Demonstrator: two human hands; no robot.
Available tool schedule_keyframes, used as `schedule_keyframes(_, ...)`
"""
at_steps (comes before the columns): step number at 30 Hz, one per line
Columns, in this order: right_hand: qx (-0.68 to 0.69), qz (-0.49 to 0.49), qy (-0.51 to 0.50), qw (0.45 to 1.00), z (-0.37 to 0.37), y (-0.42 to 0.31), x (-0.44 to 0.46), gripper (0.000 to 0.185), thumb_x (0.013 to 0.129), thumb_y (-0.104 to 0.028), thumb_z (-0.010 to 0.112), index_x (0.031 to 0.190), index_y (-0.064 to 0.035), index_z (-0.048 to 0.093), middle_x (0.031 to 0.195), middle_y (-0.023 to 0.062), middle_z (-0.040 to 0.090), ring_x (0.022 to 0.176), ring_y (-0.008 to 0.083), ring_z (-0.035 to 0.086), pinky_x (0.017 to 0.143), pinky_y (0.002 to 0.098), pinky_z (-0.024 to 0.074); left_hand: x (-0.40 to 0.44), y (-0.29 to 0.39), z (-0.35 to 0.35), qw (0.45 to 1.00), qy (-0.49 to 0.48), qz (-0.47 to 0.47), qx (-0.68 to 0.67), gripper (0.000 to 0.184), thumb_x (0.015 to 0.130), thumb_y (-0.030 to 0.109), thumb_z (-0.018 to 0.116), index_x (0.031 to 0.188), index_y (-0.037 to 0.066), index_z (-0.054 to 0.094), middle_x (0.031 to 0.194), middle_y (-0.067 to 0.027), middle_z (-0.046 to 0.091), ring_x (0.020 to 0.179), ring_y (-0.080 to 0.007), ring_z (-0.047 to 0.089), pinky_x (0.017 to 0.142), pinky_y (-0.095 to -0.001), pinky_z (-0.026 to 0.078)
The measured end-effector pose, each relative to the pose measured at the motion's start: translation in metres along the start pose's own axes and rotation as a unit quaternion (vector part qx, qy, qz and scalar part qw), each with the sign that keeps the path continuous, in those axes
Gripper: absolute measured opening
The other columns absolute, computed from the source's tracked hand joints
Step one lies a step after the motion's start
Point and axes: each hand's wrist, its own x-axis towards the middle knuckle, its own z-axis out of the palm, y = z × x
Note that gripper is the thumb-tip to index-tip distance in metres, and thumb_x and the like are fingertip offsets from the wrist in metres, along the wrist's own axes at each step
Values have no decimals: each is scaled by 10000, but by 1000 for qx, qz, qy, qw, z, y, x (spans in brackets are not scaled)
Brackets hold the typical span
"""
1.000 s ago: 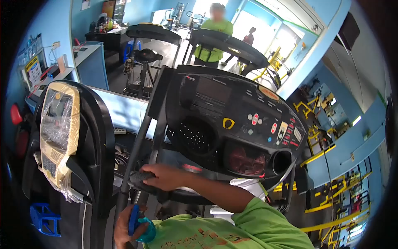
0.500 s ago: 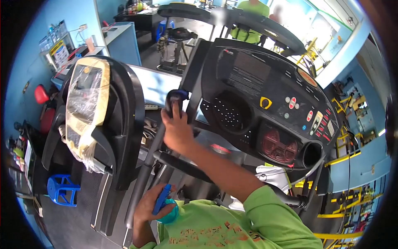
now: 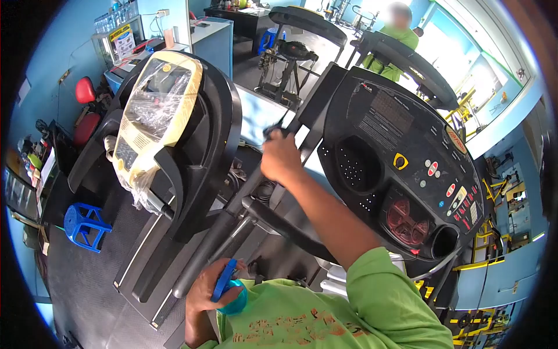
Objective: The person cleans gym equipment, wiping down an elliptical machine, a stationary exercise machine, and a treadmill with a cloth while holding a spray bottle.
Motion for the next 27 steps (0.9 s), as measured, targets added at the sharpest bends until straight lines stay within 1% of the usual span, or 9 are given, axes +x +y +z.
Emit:
schedule_keyframes(5, 59, -208, -13, 976, 43, -48, -85, 355, 699, -64, 655, 1034, -164, 715, 1173, 46, 601, 995, 320, 558, 826, 449, 515, -3, -2, -1, 999, -10, -42, -20, 522, 725, 107, 760, 1193, -18, 566, 1183, -156, 637, 1116, -247, 626, 886, -357, 549)
schedule_keyframes(6, 59, -196, -11, 979, 38, -45, -90, 355, 699, -64, 655, 1034, -164, 715, 1173, 46, 601, 995, 320, 558, 826, 449, 515, -2, -4, -2, 999, -22, -40, -19, 522, 725, 107, 760, 1193, -18, 566, 1183, -156, 637, 1116, -247, 626, 886, -357, 549)
schedule_keyframes(8, 165, -284, -43, 944, 28, -32, -101, 404, 677, -68, 670, 1064, -181, 695, 1080, 34, 618, 945, 287, 573, 776, 441, 510, 2, -5, -6, 999, -16, -31, 2, 550, 714, 117, 772, 1202, -24, 561, 1184, -160, 636, 1081, -235, 637, 868, -352, 548)
schedule_keyframes(11, 192, -245, 69, 948, -6, -23, -138, 465, 675, -79, 671, 1128, -185, 673, 997, 26, 616, 894, 268, 576, 744, 428, 502, 3, -8, -15, 998, -20, -52, 13, 567, 708, 99, 773, 1215, -30, 554, 1174, -163, 641, 1027, -225, 651, 844, -343, 549)
schedule_keyframes(15, 77, -151, 161, 972, 52, -20, -152, 614, 696, -119, 663, 1301, -187, 585, 1285, 144, 527, 1059, 327, 547, 814, 459, 481, 15, -5, -8, 999, 2, -28, -17, 589, 708, 87, 768, 1239, -28, 541, 1151, -157, 650, 971, -213, 659, 830, -337, 550)
schedule_keyframes(16, 63, -171, 102, 978, 60, -18, -153, 628, 743, -135, 637, 1358, -199, 533, 1401, 203, 424, 1129, 363, 513, 878, 509, 451, 18, -5, -10, 999, -22, -24, -1, 599, 709, 78, 767, 1252, -24, 534, 1163, -155, 644, 984, -217, 655, 839, -344, 548)
schedule_keyframes(20, 27, -149, 108, 983, 72, -19, -171, 604, 770, -132, 623, 1363, -199, 523, 1384, 195, 435, 1121, 356, 520, 889, 514, 441, 24, 5, -3, 998, -50, -15, 31, 596, 715, 54, 760, 1260, -19, 531, 1174, -155, 638, 1003, -224, 649, 846, -347, 546)
schedule_keyframes(26, 83, 52, 20, 995, 29, 53, -261, 491, 763, -228, 633, 1210, -29, 593, 1154, 205, 566, 1103, 391, 538, 1051, 606, 310, 8, 7, 0, 998, -36, -7, 50, 571, 730, 58, 758, 1253, -11, 539, 1174, -157, 634, 1069, -238, 633, 861, -345, 539)
schedule_keyframes(27, 85, 41, 20, 995, 21, 56, -269, 491, 763, -228, 633, 1210, -29, 593, 1154, 205, 566, 1103, 391, 538, 1051, 606, 310, 3, 6, 1, 999, -39, -10, 37, 566, 734, 56, 756, 1252, -10, 539, 1167, -157, 635, 1087, -244, 627, 864, -346, 537)
